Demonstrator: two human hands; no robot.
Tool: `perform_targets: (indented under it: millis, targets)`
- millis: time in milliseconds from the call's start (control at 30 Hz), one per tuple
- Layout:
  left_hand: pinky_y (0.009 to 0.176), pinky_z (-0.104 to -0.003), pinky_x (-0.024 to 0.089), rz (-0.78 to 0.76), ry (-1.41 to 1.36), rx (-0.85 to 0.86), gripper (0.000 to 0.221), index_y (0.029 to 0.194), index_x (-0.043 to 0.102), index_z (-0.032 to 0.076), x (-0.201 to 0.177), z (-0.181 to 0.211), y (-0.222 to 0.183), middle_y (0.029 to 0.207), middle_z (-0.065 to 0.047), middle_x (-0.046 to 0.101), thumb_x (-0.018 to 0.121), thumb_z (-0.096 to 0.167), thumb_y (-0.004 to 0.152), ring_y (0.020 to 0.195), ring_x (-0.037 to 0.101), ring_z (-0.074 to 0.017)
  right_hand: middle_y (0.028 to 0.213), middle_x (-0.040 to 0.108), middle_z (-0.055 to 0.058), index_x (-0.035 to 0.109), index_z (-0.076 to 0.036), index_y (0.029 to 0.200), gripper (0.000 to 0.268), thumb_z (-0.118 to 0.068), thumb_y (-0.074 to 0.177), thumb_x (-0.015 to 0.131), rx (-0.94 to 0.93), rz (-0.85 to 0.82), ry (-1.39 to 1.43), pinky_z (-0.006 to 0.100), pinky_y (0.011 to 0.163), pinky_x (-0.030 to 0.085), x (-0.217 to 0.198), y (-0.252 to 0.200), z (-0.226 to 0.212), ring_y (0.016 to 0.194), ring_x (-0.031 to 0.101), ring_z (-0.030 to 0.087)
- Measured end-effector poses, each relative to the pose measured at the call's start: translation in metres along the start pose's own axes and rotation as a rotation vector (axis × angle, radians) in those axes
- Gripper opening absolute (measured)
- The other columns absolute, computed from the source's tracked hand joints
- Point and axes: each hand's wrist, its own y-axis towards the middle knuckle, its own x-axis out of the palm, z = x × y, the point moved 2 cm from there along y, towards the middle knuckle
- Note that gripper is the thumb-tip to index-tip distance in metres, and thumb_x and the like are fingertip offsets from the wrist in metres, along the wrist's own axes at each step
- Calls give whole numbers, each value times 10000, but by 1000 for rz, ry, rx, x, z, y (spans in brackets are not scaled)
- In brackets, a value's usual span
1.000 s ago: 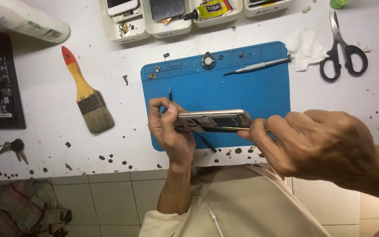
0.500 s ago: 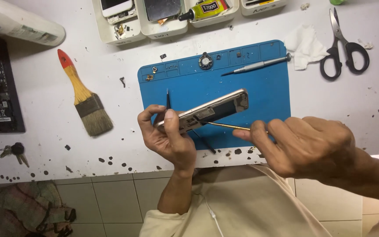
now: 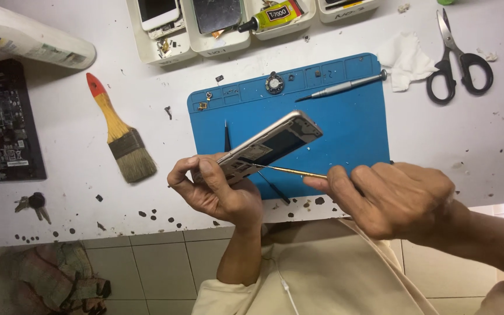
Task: Disassembling a mobile phone by prying the back cover and inspecting internal components with a metal probe
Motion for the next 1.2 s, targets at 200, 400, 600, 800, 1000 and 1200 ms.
perform_targets:
  millis: [200, 400, 600, 800, 1000, 1200]
  targets:
    - [679, -410, 570, -62, -366, -60, 113, 1103, 542, 57, -5, -16, -3, 815, -110, 605, 527, 135, 1022, 736, 621, -251, 588, 246, -48, 597, -175, 730, 560, -448, 1189, 767, -31, -50, -77, 241, 512, 107, -8, 11, 0, 490, 199, 77]
    - [929, -424, 524, -403, -306, -31, 233, 1136, 564, 88, 2, -11, -1, 999, -79, 611, 607, 21, 916, 965, 589, -223, 525, 482, -74, 736, -163, 848, 484, -562, 1116, 795, -193, -82, 21, 206, 373, 274, 13, 0, 50, 383, 375, 55]
    - [990, -526, 648, -676, -293, -155, 375, 1148, 502, 82, -12, -4, 2, 1089, -155, 681, 563, -221, 936, 1044, 710, -335, 567, 280, -27, 430, -168, 613, 736, -332, 1245, 770, -466, -21, 78, 249, 464, 158, -11, 37, 90, 470, 265, 120]
    - [1162, -568, 521, -984, -335, -215, 237, 926, 393, 143, 2, 2, 7, 1225, -166, 571, 589, 40, 1009, 1363, 535, -495, 526, 301, -24, 460, -162, 574, 679, -215, 1199, 720, -549, -88, 135, 270, 428, 191, -27, 58, 82, 439, 288, 123]
    - [996, -440, 620, -1184, -219, 3, 321, 1012, 371, 96, 6, -4, 11, 1267, -272, 515, 443, -168, 845, 1212, 631, -404, 535, 304, -9, 530, -110, 632, 508, -146, 1135, 585, -557, -106, 47, 286, 468, 161, -38, 57, 72, 452, 267, 140]
    - [1121, -567, 599, -1188, -72, 191, 358, 1417, 522, 22, 7, 9, 4, 1431, -283, 580, 505, 120, 1074, 1329, 649, -458, 531, 250, -25, 418, -152, 589, 575, -159, 1151, 540, -587, -111, 13, 285, 485, 132, -44, 57, 68, 462, 207, 122]
